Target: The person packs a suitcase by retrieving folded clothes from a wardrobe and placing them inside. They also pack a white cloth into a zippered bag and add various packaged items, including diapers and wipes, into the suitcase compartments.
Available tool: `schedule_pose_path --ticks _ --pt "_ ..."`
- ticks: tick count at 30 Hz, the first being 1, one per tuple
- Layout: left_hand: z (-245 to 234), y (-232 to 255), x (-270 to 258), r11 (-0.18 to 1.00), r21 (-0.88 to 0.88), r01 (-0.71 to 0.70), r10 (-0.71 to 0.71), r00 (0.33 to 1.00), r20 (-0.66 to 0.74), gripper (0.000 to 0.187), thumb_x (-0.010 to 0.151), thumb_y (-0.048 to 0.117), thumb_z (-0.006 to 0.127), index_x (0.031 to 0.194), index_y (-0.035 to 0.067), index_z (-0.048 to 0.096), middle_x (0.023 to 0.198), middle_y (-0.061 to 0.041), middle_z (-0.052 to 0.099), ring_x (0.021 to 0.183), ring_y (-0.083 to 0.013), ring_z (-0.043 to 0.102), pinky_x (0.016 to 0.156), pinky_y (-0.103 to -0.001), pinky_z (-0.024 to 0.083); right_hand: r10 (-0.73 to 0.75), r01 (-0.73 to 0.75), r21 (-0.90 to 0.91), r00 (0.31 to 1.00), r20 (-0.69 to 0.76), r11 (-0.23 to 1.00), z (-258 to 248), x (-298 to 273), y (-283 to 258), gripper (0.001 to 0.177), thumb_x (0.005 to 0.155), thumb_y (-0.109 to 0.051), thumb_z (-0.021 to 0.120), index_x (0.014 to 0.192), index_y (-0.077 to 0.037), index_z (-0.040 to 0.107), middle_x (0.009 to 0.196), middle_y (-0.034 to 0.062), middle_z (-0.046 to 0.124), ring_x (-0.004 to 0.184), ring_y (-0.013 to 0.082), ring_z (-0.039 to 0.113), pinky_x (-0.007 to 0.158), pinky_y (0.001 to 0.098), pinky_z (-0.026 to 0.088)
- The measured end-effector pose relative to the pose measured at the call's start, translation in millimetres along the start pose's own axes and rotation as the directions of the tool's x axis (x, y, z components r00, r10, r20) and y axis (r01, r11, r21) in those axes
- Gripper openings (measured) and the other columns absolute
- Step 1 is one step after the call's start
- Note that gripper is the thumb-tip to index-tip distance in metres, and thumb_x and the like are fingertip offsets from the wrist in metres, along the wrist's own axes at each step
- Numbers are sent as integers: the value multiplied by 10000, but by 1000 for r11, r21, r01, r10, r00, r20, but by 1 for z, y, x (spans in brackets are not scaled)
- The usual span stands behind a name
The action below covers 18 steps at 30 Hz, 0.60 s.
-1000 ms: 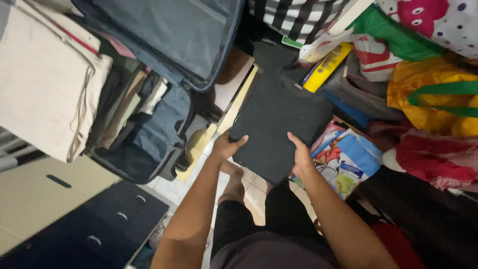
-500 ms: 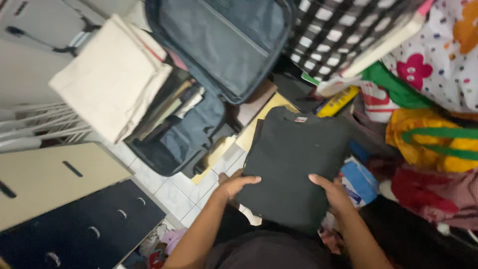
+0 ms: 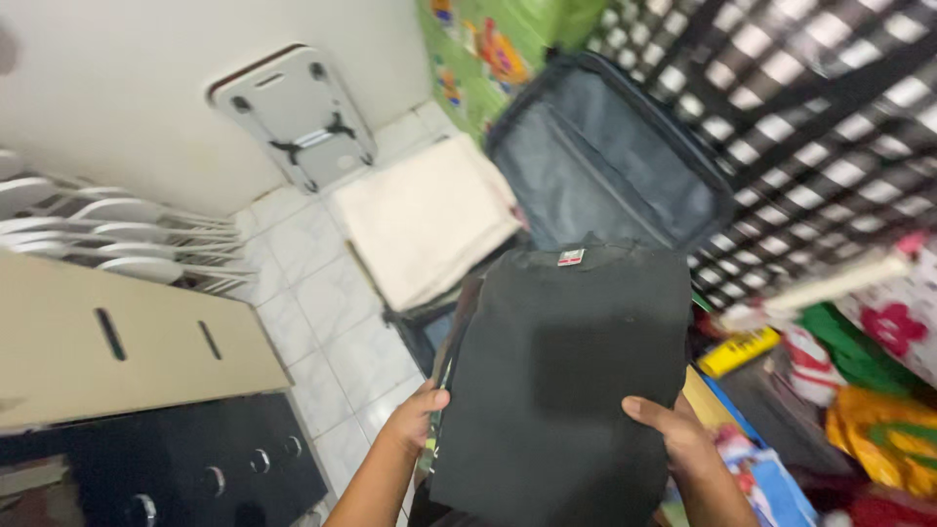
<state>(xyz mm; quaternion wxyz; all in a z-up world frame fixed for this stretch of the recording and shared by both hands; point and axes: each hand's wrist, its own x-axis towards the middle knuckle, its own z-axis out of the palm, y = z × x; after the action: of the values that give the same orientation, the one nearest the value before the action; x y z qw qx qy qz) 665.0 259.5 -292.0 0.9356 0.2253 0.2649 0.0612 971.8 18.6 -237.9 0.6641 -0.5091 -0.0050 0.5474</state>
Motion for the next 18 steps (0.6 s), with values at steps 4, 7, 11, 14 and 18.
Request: schedule_pose_path --ticks 4,7,11,14,18 --pt "-48 81 -69 989 -43 -142 139 988 -69 818 755 272 807 1436 -67 504 1291 -225 669 1139 -330 705 985 -449 593 -115 133 -100 980 165 986 130 29 7 732 740 -68 699 1430 46 484 1272 182 665 1128 306 666 947 416 522" --pt "-86 149 -114 972 -126 -199 195 980 -45 744 845 263 803 1396 -146 513 1212 -293 668 1052 -395 692 929 -514 590 -65 95 -174 983 169 980 224 52 21 743 723 -40 707 1427 -1 473 1275 165 659 1123 282 670 927 410 539" --pt "-86 241 -178 951 171 -258 300 903 -308 749 721 183 823 1379 -37 542 1203 -201 693 1053 -321 691 926 -453 567 24 21 -225 980 195 974 332 102 43 693 762 -61 712 1415 -2 484 1246 176 671 1070 283 686 878 399 566" --pt "-76 300 -221 909 328 -256 378 838 -393 767 706 158 828 1394 -15 538 1235 -160 694 1096 -276 687 956 -403 556 8 79 -271 952 305 959 401 126 55 683 796 -88 721 1427 25 486 1247 171 663 1065 267 675 883 379 559" --pt "-79 344 -260 802 437 -407 569 743 -353 818 715 103 822 1454 16 482 1260 -147 668 1123 -255 667 964 -393 547 11 130 -310 910 415 942 472 144 60 698 803 -98 725 1444 24 475 1266 154 647 1086 243 662 901 366 547"
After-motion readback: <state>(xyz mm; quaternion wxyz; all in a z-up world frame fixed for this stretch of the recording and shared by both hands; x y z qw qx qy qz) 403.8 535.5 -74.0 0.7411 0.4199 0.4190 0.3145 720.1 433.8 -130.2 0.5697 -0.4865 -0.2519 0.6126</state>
